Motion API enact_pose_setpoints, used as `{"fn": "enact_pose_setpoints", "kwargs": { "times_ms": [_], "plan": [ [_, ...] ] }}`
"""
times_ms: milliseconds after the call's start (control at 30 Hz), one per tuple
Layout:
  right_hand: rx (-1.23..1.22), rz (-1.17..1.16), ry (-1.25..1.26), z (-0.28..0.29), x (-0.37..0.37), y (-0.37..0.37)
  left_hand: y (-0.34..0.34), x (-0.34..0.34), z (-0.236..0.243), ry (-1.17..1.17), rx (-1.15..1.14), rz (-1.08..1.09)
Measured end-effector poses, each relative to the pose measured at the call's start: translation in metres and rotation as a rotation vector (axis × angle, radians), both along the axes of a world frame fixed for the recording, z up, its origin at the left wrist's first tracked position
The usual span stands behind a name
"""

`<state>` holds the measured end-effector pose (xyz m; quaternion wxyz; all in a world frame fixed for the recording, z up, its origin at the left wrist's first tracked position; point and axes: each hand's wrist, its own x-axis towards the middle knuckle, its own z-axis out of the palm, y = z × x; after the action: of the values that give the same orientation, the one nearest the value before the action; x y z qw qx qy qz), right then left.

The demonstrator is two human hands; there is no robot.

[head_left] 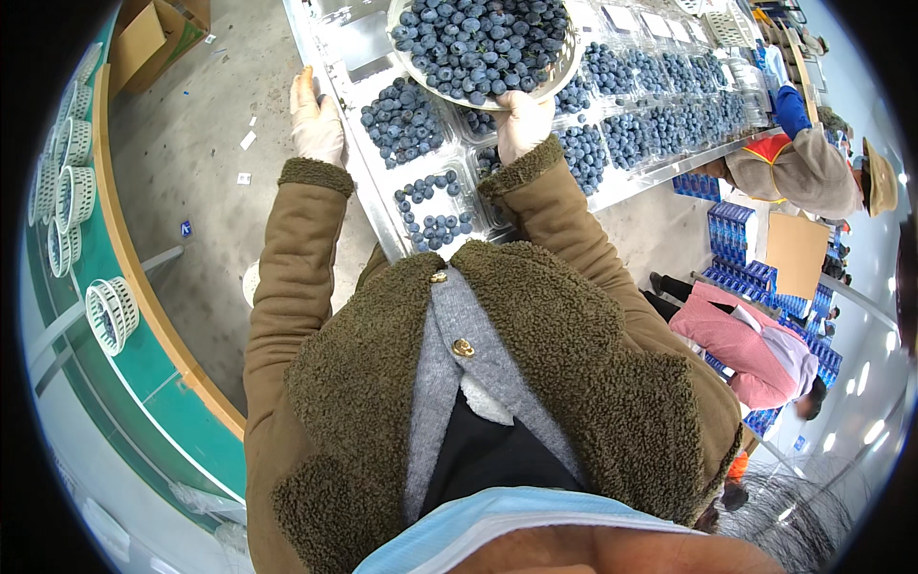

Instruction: The person transfers blueberries from a white basket into clear plastic clamshell containers on a stainless steel table. They then close the containers and place them on the table. The person repeats this process with multiple containers.

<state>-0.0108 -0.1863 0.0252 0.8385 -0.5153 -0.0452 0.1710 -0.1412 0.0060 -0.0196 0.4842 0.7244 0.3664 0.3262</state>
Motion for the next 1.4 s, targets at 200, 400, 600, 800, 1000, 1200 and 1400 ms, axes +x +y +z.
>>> {"fn": "enact_pose_setpoints", "kwargs": {
  "times_ms": [200, 400, 600, 800, 1000, 1200, 1400],
  "plan": [
    [-0.026, 0.008, -0.009, 0.003, -0.002, -0.010, -0.006, 0.003, -0.037, -0.174, -0.064, 0.006],
    [-0.016, -0.033, -0.033, 0.007, -0.010, -0.022, -0.006, 0.002, -0.019, -0.400, -0.366, 0.074],
    [-0.063, 0.008, -0.078, 0.011, -0.021, -0.051, -0.067, -0.037, 0.017, -0.482, -0.374, -0.218],
    [-0.181, -0.013, -0.123, 0.016, -0.043, -0.069, -0.120, -0.063, 0.006, -0.399, -0.543, -0.467],
    [-0.095, 0.094, -0.240, 0.008, -0.062, -0.075, -0.130, -0.049, -0.021, -0.581, -0.366, -0.423],
    [-0.031, 0.155, -0.207, -0.006, -0.073, -0.072, -0.140, -0.041, -0.033, -0.591, -0.253, -0.294],
    [-0.033, 0.230, -0.097, -0.002, -0.072, -0.065, -0.139, -0.041, -0.023, -0.577, -0.239, -0.334]
  ]
}}
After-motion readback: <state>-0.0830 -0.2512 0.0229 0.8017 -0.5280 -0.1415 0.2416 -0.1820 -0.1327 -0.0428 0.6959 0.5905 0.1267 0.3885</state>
